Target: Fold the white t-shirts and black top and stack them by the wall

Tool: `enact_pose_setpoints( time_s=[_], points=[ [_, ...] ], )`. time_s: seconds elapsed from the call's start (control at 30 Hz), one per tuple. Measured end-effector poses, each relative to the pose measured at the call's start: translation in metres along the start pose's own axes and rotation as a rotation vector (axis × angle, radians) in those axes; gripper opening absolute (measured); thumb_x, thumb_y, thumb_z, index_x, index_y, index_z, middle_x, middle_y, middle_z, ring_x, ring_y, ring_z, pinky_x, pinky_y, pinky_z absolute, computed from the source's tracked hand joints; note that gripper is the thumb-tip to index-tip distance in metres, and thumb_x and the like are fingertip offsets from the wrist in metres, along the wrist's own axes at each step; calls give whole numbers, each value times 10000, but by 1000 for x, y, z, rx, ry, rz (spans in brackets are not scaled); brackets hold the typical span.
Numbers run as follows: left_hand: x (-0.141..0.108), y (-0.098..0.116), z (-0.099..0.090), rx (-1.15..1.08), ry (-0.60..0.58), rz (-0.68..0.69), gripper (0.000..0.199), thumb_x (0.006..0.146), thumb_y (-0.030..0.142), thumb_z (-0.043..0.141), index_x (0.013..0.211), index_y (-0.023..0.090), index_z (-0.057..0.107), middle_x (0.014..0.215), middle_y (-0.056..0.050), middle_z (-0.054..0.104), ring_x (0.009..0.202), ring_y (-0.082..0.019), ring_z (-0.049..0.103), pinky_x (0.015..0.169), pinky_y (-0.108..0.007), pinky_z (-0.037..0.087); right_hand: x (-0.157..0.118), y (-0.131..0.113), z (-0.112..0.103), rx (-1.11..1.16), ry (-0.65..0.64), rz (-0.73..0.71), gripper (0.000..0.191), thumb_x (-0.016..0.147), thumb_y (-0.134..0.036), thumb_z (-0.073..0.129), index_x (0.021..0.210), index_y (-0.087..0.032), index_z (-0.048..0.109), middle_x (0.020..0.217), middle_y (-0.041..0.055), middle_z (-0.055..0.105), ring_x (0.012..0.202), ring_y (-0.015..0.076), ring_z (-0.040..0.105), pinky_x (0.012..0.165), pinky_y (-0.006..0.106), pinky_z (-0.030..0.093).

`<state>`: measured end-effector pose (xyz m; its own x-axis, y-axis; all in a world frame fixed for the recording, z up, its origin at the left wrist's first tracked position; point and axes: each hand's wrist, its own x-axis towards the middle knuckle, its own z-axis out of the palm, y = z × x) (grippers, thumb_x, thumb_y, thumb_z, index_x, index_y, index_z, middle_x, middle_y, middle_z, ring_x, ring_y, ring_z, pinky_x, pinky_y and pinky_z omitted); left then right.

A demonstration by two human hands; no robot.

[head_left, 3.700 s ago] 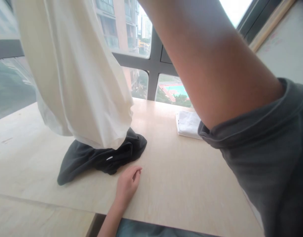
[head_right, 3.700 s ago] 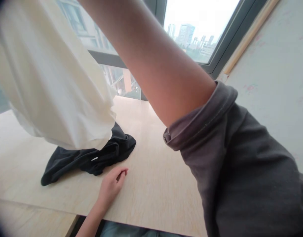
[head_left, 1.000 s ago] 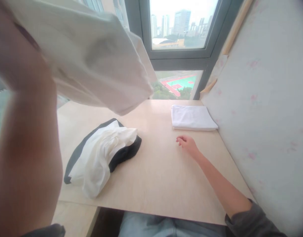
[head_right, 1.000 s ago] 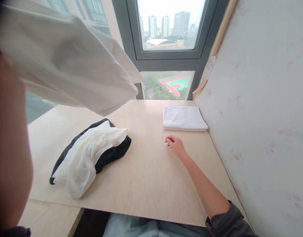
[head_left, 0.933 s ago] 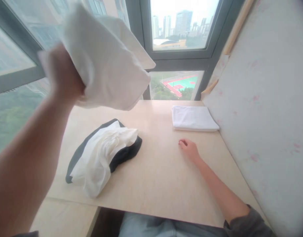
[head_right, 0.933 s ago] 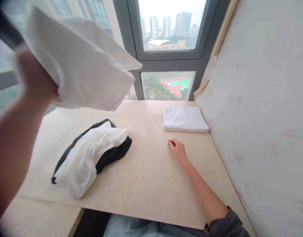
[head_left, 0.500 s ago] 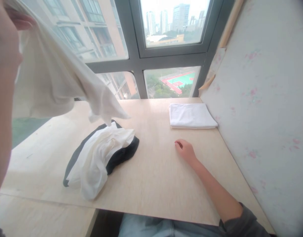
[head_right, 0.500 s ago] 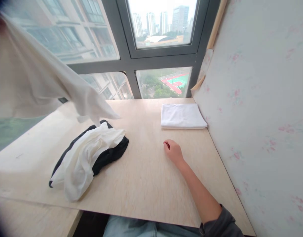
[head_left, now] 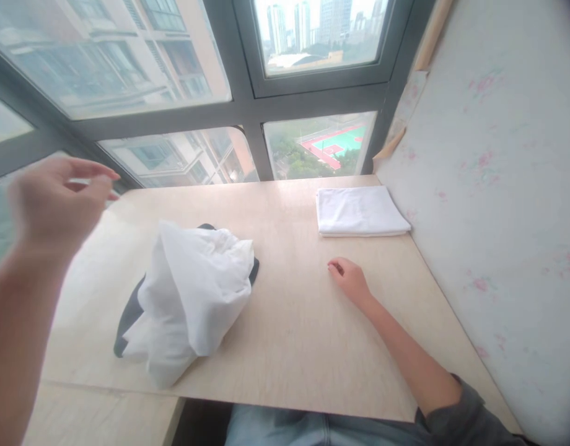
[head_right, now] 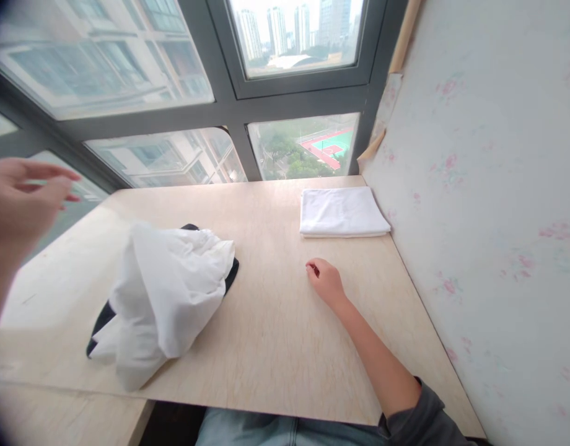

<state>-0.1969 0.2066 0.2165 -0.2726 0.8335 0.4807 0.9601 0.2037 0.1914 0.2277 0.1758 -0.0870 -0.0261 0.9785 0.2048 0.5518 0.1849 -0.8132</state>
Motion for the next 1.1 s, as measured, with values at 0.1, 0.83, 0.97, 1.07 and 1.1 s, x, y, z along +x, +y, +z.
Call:
enact_pose_setpoints(
  time_s=[0.1, 0.83, 0.97, 1.07, 1.1],
  points=[
    [-22, 38, 50, -253, -52, 164, 296, 925, 379, 466, 1102, 224, 644, 967, 70, 698, 793, -98, 671, 745, -255, 523, 1, -3, 0, 11, 3, -5, 205, 885, -288, 485, 880, -202, 671, 833, 47, 702, 715, 171, 616, 691, 285, 441],
    [-89, 375, 335, -133, -509, 776, 275, 932, 380, 601, 1080, 152, 642, 1166, -83, 631, 1150, -246, 562, 1026, -496, 425, 5, -8, 1, -44, 27, -84, 161, 888, -209, 460, 798, -207, 593, 670, 8, 565, 591, 142, 499, 585, 251, 358],
    [-86, 370, 330, -118, -502, 815, 281, 935, 374, 603, 1100, 149, 639, 1168, -82, 634, 1114, -232, 588, 985, -472, 472, 5, -9, 0, -39, 19, -68, 158, 902, -213, 464, 839, -203, 608, 705, 7, 594, 596, 135, 504, 601, 248, 369],
    [-87, 366, 329, -123, -489, 821, 303, 943, 365, 595, 1161, 155, 617, 1201, -84, 622, 1111, -230, 595, 950, -456, 506, 5, -10, 1, -53, 7, -58, 154, 901, -201, 471, 868, -200, 622, 734, 9, 616, 613, 135, 516, 611, 247, 372],
    [-88, 366, 330, -125, -487, 820, 309, 945, 361, 593, 1175, 157, 610, 1212, -86, 617, 1115, -230, 595, 942, -452, 514, 5, -10, 1, -57, 6, -57, 154, 897, -194, 471, 870, -200, 623, 737, 9, 617, 618, 135, 520, 612, 247, 371]
  ],
)
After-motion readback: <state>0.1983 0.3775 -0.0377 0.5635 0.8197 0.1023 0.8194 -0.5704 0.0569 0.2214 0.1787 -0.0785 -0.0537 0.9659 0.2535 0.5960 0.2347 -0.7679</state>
